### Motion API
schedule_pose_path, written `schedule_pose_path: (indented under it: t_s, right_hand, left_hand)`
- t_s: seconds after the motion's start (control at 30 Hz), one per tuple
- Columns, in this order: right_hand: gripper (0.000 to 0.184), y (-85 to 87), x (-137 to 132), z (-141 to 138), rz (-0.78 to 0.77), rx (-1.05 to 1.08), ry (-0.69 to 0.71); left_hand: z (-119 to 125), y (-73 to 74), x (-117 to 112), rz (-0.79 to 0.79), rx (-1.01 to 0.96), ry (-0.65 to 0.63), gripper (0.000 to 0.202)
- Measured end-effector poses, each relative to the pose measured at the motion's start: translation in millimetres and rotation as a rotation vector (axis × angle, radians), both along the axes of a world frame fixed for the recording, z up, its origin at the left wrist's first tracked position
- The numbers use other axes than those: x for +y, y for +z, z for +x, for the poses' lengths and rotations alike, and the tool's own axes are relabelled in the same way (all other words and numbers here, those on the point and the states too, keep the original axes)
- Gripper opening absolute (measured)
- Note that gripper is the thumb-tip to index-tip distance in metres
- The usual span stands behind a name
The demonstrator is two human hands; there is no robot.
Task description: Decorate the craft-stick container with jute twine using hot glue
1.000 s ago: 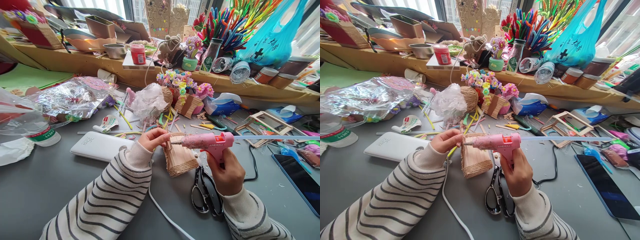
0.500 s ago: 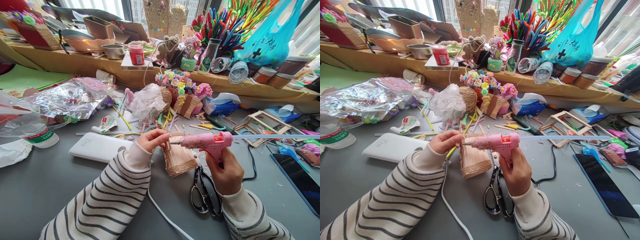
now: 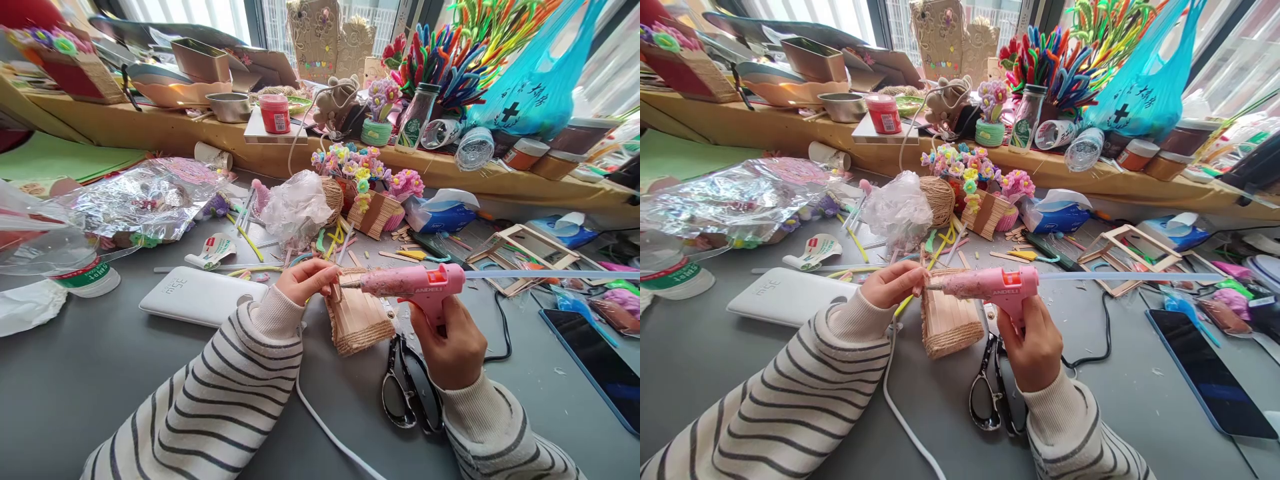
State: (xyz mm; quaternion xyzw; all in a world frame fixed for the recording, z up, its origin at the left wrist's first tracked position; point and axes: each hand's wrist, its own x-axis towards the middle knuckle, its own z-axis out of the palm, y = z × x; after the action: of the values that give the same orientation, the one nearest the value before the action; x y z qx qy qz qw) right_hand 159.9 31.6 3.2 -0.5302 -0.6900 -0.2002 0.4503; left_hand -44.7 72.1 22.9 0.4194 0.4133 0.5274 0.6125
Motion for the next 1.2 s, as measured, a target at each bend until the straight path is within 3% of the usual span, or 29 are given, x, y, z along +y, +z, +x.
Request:
schedule_pose_path:
  t_s: [1.0,1.2]
  right_hand:
    - [0.02,6.2,4.3,0.1,0.035,0.021,-0.021]
    - [0.025,7.8,6.0,-2.3,0.02,0.025,-0.037]
  left_hand:
    - [0.8,-1.7,1.4,0.009,-0.012,0.005,0.027]
    - [-2.0,-4.0,3.7,0.018,-0.01,-0.056,0.026]
